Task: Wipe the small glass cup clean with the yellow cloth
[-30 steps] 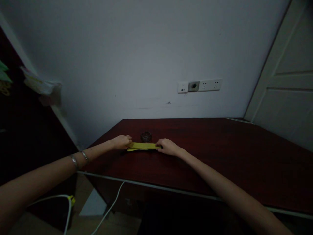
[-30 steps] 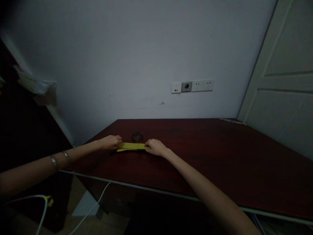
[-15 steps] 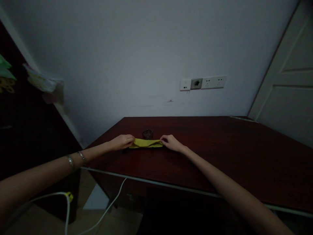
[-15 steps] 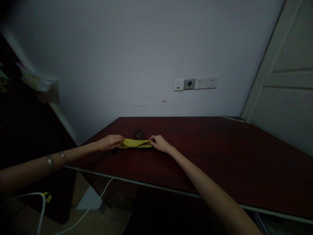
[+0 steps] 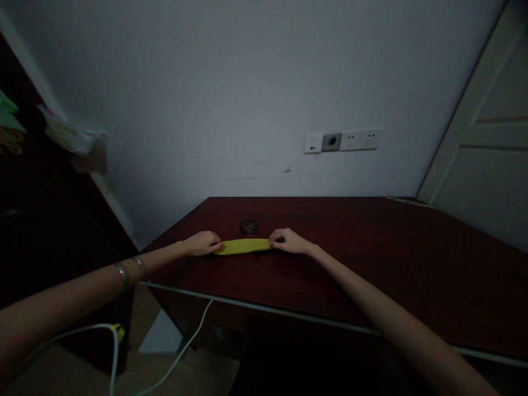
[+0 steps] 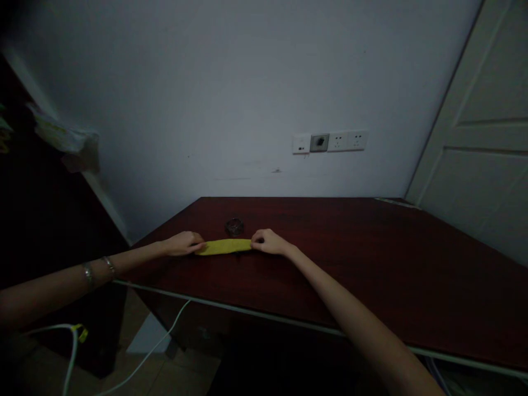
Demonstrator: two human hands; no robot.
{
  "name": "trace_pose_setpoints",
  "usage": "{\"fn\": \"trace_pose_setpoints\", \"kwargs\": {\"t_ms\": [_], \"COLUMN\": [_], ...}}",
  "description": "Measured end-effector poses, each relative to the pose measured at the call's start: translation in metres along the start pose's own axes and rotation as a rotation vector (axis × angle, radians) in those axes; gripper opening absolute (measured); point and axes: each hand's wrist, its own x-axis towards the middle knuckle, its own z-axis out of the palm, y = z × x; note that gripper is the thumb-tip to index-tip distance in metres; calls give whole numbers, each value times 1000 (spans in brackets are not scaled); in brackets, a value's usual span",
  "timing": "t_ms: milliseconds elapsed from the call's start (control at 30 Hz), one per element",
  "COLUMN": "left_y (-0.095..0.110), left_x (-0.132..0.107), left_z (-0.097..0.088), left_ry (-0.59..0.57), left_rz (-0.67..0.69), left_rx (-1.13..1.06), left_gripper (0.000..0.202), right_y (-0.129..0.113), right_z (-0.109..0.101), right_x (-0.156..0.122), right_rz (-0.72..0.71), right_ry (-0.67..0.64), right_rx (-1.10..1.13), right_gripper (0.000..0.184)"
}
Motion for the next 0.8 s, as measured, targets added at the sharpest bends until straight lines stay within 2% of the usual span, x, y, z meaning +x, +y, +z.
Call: {"fn": "trace_pose_setpoints", "kwargs": {"t_ms": [100,167,267,400,467,633,800], "left_y": [-2,-7,-15,-18,-17,-10,-3], "left_x": [11,18,25,31,34,42,47], "left_z": [3,6,10,7,2,-10,-19], "left_ry": [4,-45,-150,-190,-207,-100,-125], "left_rz": [-119,-173,-141,-123,-150,-111,-52], "left_rx": [-102,-130,-157,-175,-142,14,240], "left_gripper": [48,55,55,42,33,25,23], "right_y": [6,9,9,3,1,2,3], "right_z": [6,10,14,13,10,-1,-12], "right_x": [7,9,7,6,8,19,32], "right_rz": [153,219,239,268,298,347,357], "right_ry": [89,69,15,28,15,-46,-59], "right_rx": [88,81,80,84,66,76,-62], "right_gripper": [26,31,37,38,40,44,38]}}
